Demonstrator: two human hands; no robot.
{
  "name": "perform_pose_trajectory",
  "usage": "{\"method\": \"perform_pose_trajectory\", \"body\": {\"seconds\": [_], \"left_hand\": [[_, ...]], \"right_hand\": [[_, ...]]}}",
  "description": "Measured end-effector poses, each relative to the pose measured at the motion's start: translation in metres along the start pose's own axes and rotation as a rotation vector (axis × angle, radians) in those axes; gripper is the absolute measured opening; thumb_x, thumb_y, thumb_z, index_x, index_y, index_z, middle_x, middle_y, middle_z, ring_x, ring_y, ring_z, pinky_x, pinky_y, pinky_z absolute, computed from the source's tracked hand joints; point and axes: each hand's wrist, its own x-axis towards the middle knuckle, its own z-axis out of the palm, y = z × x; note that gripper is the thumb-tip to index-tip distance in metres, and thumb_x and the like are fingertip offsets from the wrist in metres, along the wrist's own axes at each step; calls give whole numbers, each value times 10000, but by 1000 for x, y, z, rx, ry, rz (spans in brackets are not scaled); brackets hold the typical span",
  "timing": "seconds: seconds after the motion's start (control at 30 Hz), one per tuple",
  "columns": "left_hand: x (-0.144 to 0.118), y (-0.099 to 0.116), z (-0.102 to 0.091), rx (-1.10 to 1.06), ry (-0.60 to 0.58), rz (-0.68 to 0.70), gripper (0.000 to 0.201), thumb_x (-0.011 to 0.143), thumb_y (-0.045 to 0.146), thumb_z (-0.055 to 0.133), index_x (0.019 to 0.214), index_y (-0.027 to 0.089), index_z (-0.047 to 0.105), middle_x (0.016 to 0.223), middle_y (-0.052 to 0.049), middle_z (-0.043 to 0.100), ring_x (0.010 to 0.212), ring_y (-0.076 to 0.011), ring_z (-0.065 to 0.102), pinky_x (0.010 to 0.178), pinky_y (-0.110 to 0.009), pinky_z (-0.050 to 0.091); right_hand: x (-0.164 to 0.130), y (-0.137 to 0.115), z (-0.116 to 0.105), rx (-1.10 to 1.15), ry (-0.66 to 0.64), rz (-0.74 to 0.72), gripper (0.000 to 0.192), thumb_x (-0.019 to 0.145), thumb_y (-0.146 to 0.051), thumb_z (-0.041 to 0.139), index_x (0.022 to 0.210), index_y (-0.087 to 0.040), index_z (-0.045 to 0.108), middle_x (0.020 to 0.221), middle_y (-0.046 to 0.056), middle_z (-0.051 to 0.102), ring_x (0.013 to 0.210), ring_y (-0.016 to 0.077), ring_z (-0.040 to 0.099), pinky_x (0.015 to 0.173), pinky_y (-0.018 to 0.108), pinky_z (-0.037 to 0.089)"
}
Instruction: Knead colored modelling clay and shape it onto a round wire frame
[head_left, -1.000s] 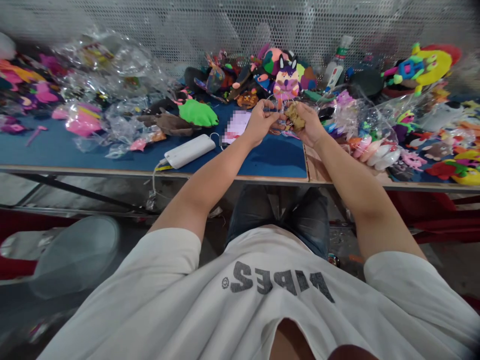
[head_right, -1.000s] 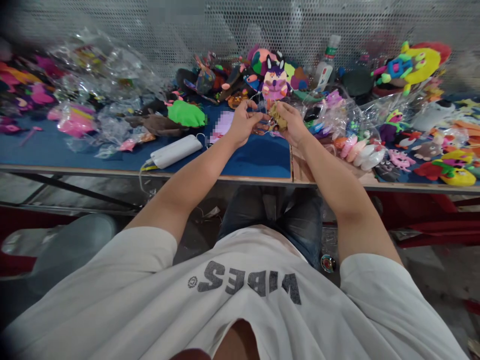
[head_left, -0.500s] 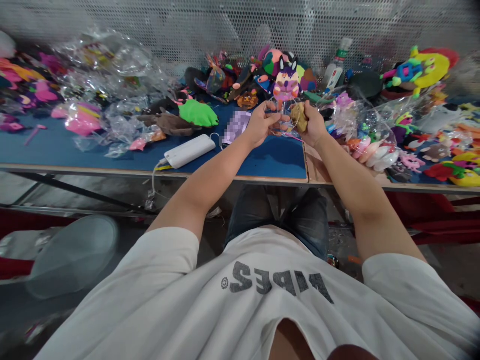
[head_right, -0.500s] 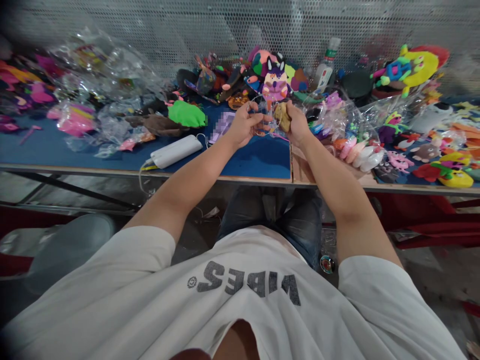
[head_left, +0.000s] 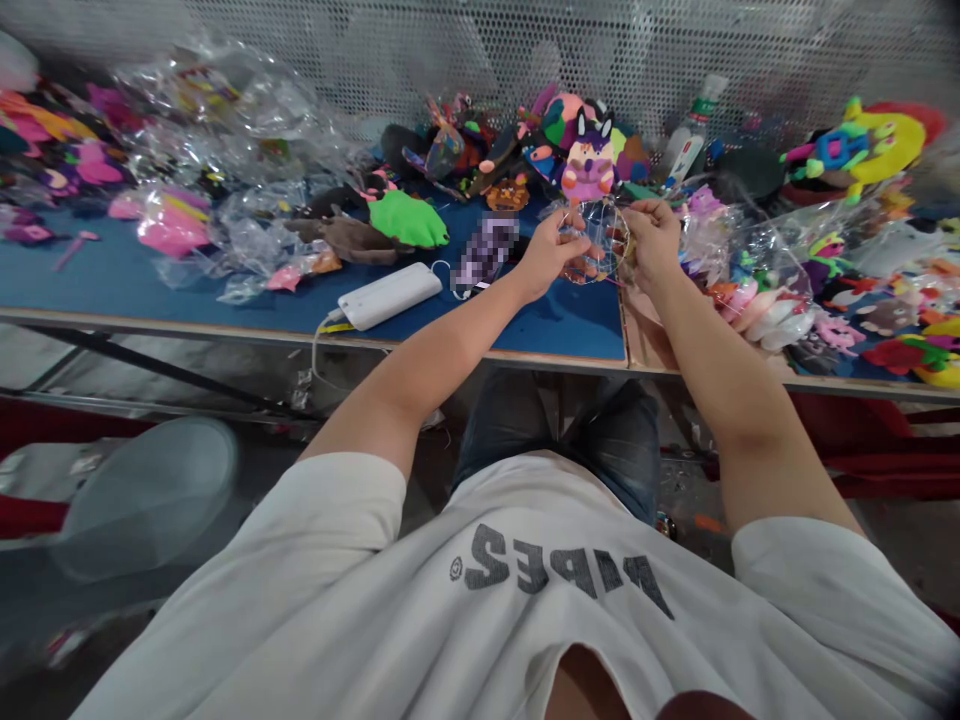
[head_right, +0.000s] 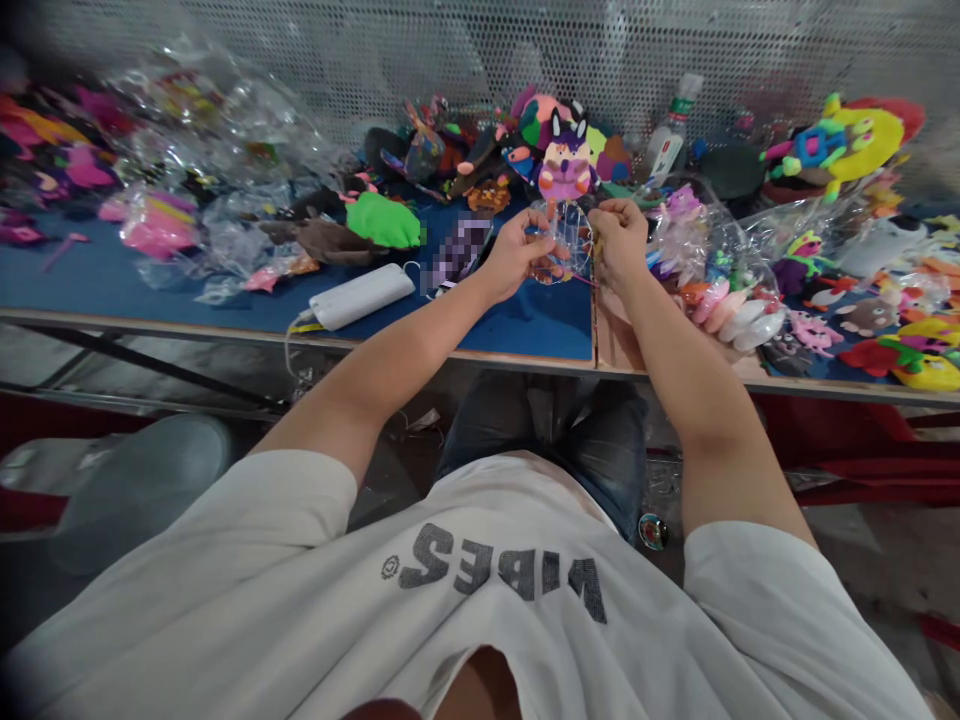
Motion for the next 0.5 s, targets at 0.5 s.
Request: {"method": "perform_pose_trajectory", "body": {"seconds": [0.5], "left_hand": [[-56, 32, 4, -77, -188, -159, 366, 1027, 377, 758, 1235, 233, 493, 978, -82, 819, 747, -256, 819, 708, -398, 666]], "right_hand": [[-34, -15, 26, -25, 150, 115, 362, 868, -508, 799, 660, -247, 657, 498, -12, 576, 467, 133, 441, 438, 342, 256]]}}
